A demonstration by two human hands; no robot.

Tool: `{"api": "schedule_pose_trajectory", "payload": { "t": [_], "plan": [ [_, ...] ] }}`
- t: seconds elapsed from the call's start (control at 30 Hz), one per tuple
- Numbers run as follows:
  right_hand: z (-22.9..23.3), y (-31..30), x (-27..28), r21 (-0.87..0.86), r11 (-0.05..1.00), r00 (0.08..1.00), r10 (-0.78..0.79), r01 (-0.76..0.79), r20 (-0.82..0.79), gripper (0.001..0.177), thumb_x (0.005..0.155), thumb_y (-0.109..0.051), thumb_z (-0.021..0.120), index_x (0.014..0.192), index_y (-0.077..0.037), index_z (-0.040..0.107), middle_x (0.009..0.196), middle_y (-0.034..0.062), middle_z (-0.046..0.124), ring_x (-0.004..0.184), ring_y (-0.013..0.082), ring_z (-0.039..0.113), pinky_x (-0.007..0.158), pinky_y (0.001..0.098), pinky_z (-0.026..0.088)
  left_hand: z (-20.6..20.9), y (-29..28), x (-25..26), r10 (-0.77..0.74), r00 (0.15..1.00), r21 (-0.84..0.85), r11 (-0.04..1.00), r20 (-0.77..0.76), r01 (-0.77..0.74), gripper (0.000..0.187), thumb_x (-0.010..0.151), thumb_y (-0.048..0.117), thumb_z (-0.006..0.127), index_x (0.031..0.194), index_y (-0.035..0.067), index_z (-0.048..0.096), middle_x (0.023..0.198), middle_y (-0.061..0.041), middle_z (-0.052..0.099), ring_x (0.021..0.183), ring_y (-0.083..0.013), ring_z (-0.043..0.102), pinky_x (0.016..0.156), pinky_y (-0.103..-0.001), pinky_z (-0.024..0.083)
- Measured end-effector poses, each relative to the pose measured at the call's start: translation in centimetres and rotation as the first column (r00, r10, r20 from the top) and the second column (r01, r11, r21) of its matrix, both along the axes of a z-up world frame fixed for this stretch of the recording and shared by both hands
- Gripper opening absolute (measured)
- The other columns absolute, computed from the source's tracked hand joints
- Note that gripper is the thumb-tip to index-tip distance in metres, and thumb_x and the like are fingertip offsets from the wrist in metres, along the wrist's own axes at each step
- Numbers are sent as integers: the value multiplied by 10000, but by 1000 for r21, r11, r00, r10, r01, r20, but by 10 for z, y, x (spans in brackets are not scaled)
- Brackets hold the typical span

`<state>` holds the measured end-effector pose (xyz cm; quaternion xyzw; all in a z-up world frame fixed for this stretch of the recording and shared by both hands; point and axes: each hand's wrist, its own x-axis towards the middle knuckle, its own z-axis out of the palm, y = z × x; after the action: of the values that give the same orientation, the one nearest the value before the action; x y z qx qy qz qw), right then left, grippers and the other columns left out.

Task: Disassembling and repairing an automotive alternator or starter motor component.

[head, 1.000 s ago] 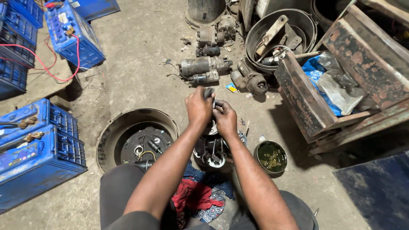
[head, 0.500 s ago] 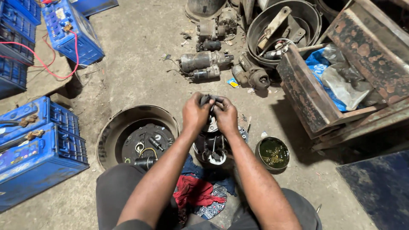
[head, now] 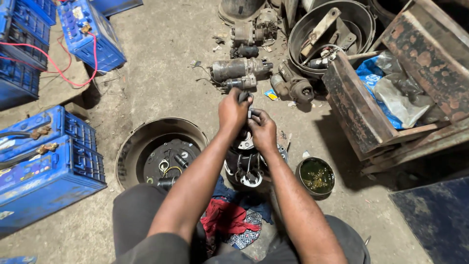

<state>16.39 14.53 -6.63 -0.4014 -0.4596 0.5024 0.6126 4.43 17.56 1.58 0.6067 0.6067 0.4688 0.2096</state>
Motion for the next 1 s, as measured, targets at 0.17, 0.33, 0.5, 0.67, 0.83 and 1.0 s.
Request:
{"api": "schedule_pose_trajectory", "payload": {
  "t": [0.17, 0.33, 0.5, 0.67, 0.83, 1.0],
  "plan": [
    [7, 1, 0, 52, 999, 998, -14, 11, 63, 332, 938, 104, 614, 1264, 42, 595, 1183, 126, 718, 1114, 177, 676, 951, 299, 563, -6, -6, -14, 30, 981, 47, 998, 191, -40, 372, 798, 301, 831, 1023, 45, 683, 944, -204, 742, 898, -369, 738, 775, -458, 554],
    [0, -2, -1, 59, 998, 1000, -13, 13, 10, 315, 949, 99, 577, 1255, 48, 626, 1188, 124, 725, 1100, 183, 678, 958, 309, 562, -6, -16, -16, -59, 994, -54, 996, 93, 64, 372, 800, 293, 851, 1019, 37, 693, 935, -213, 742, 889, -368, 736, 777, -462, 550],
    [4, -2, 0, 69, 997, 992, -40, 32, 122, 296, 930, 88, 628, 1221, 37, 618, 1178, 125, 720, 1123, 178, 686, 959, 310, 564, 6, -3, -19, -51, 992, 20, 999, 116, 49, 382, 783, 281, 849, 1026, 39, 682, 940, -208, 738, 894, -375, 726, 787, -466, 546],
    [0, -2, 3, 31, 1000, 998, 1, -3, 57, 277, 965, 65, 617, 1241, 38, 616, 1195, 151, 730, 1102, 192, 684, 955, 314, 566, -16, 11, -26, -4, 996, 52, 999, 88, -1, 339, 822, 246, 816, 1069, 56, 683, 987, -204, 743, 941, -386, 718, 821, -473, 540],
    [31, -22, 11, 62, 998, 959, -42, 26, 279, 321, 931, 80, 657, 1248, 37, 630, 1209, 148, 751, 1126, 218, 719, 967, 333, 584, -14, -47, -77, 34, 941, 46, 998, 336, -53, 388, 836, 264, 841, 1074, 12, 668, 957, -154, 747, 874, -260, 700, 787, -400, 558],
    [108, -48, 56, 273, 958, 852, -210, 83, 479, 563, 1054, -57, 799, 1515, -32, 478, 1445, 174, 613, 1319, 260, 574, 1159, 367, 501, -37, -147, -147, -11, 968, -239, 968, 252, 73, 377, 864, 286, 830, 1049, -17, 706, 943, -112, 747, 872, -190, 660, 810, -352, 552]
  ]
}}
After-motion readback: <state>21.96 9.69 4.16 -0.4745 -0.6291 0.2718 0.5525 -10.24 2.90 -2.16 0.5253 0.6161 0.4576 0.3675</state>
